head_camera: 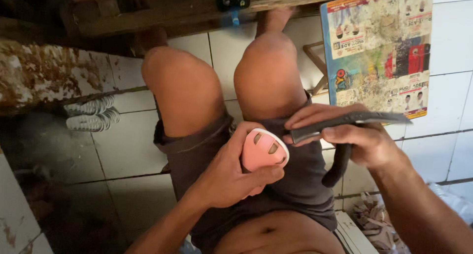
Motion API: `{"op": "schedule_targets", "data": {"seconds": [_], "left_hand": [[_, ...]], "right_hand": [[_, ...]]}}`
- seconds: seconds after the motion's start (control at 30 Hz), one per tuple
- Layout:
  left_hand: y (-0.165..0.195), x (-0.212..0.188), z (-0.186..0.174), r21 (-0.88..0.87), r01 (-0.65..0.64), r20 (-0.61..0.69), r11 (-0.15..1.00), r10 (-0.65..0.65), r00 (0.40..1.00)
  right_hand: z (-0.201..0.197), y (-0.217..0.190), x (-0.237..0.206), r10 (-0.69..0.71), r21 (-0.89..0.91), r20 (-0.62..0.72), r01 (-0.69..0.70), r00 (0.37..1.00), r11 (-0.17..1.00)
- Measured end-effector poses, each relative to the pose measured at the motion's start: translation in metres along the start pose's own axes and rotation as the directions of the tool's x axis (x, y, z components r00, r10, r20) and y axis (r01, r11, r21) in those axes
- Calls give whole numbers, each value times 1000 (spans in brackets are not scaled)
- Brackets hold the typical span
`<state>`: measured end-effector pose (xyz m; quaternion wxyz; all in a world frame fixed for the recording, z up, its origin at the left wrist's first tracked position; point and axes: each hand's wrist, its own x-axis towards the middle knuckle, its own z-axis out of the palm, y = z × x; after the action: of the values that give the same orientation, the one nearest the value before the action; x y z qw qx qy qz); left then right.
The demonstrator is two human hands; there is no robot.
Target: The person heats a white foam sole over a gas burner flame, then presses it onto a pink sandal upper and trims the excess foam around the edge with a knife. They repeat the heating, pressing, and trimming on another sandal and place the finished sandals on a board with a row of completed pink sandals.
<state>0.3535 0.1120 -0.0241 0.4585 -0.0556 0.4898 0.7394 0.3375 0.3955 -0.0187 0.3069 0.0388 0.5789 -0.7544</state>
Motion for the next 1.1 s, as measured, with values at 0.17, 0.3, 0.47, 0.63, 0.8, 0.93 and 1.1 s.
{"op": "schedule_targets", "data": {"seconds": [0.17, 0.3, 0.47, 0.63, 0.8, 0.93, 1.1], "left_hand": [[10, 15, -13, 292, -145, 11, 945, 148, 989], [10, 21, -23, 458, -209, 9, 864, 230, 973], [7, 27, -24, 558, -217, 18, 801, 250, 968], [5, 28, -23, 657, -392, 120, 644, 424, 897], [12, 24, -32, -118, 11, 66, 993, -3, 998], [14, 27, -33, -276, -15, 81, 961, 39, 996], [9, 32, -29, -379, -32, -18, 925, 27, 999]], "right_hand": [[-8, -16, 38, 139, -62, 108, -133, 984, 989], [-2, -33, 55, 78, -436, 223, 28, 972, 899], [-11, -38, 75, 158, -347, 403, -9, 901, 938], [-24, -40, 84, 343, -488, 437, -102, 832, 867], [-8, -29, 80, 129, -92, 325, -105, 937, 990], [1, -26, 61, 114, -225, 107, -87, 988, 970], [8, -20, 55, 77, -168, 58, -66, 995, 984]]}}
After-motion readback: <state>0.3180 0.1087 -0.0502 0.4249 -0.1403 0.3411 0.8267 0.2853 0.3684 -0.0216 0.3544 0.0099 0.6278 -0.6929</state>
